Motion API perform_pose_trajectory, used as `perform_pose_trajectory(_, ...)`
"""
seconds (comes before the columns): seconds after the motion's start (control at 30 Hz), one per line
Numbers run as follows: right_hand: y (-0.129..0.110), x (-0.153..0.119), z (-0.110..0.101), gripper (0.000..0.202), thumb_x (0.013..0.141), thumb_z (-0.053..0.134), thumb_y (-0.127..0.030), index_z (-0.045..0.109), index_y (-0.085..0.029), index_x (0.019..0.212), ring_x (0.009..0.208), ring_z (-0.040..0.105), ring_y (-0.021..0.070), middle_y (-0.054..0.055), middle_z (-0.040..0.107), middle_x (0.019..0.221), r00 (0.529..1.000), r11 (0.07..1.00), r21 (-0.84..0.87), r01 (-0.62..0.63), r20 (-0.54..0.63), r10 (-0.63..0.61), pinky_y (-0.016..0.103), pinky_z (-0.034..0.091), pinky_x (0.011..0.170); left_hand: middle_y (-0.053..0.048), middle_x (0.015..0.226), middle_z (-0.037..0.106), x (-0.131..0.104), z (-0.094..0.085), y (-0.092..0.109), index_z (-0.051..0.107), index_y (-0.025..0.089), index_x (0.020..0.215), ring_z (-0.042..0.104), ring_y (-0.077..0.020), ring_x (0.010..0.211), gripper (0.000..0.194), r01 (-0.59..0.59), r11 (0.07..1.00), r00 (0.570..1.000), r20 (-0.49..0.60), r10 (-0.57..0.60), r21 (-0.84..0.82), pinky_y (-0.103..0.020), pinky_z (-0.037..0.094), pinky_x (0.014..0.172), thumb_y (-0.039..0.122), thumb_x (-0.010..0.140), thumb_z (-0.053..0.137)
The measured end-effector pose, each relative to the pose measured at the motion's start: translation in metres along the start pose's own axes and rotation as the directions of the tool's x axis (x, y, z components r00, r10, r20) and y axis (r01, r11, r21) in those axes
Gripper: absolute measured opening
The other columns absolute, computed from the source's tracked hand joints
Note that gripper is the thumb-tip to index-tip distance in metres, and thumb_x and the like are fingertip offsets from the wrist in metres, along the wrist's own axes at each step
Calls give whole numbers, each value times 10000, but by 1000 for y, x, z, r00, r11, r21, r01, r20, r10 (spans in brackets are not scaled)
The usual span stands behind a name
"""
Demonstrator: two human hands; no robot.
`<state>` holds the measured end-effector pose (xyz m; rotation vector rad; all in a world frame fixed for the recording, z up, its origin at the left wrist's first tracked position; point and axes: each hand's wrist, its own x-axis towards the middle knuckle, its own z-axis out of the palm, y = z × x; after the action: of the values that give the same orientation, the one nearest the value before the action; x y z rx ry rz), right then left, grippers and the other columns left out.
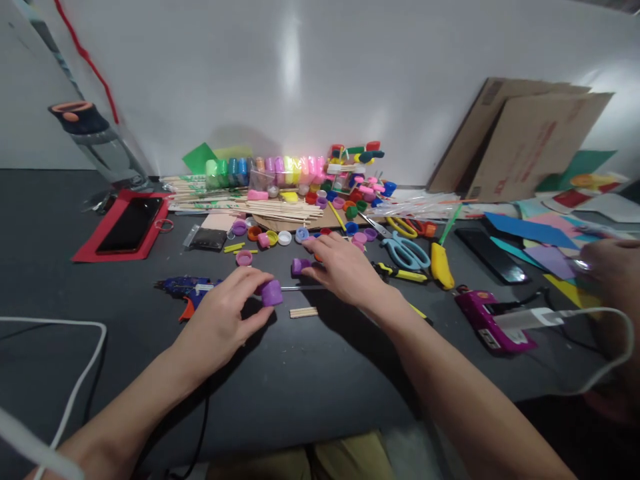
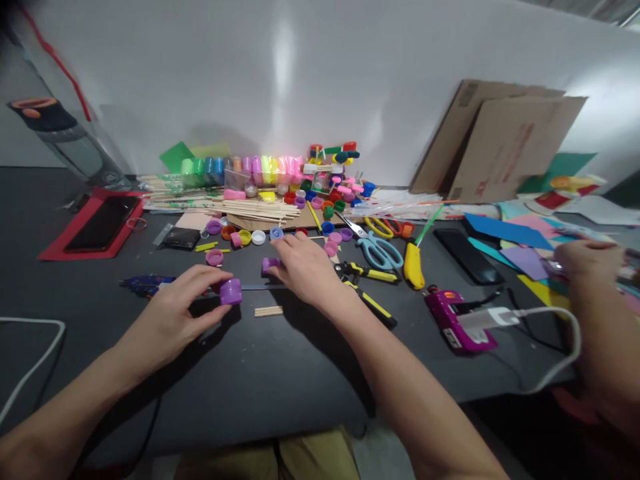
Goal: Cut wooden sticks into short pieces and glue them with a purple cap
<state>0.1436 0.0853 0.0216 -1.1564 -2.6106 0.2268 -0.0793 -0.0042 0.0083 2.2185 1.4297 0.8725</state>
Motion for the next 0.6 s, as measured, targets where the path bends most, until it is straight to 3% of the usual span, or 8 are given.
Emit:
perform_pose_trajectory(0.2,0,6,17,168,891,655,-249,663,-132,1011,1038,558,308,171,672,1131,996,989,-124,-76,38,81,409,434,889,-82,1088,606,-2,7,1,553,187,1104,607,-235,969,193,55,996,976,207,-68,68,-388,499,830,201,913,535)
perform_pose_trajectory(0.33,-12,-10,3,197,915,624,-352,632,-158,949,909,598,265,123,684,997,985,979,-123,-165,30,170,346,429,761,-72,1017,614,-2,8,2,543,177,1082,593,-240,947,191,82,993,966,237,-99,80,-393,489,828,156,892,545)
perform_pose_trajectory(0.43,-19,-31,-9,156,910,618,-338,608,-182,894,754,614,215,72,683,864,965,961,-124,-247,58,255,302,399,653,-71,1020,610,-2,10,3,541,184,1089,587,-243,942,198,96,993,960,256,-110,65,-397,487,822,157,893,548)
perform_pose_trajectory(0.6,-29,-60,-7,245,942,554,-407,582,-207,803,658,631,195,49,695,771,926,918,-176,-355,67,371,289,366,576,-77,1035,600,-3,12,3,547,183,1117,567,-244,963,213,90,995,955,280,-100,46,-405,478,845,161,905,525)
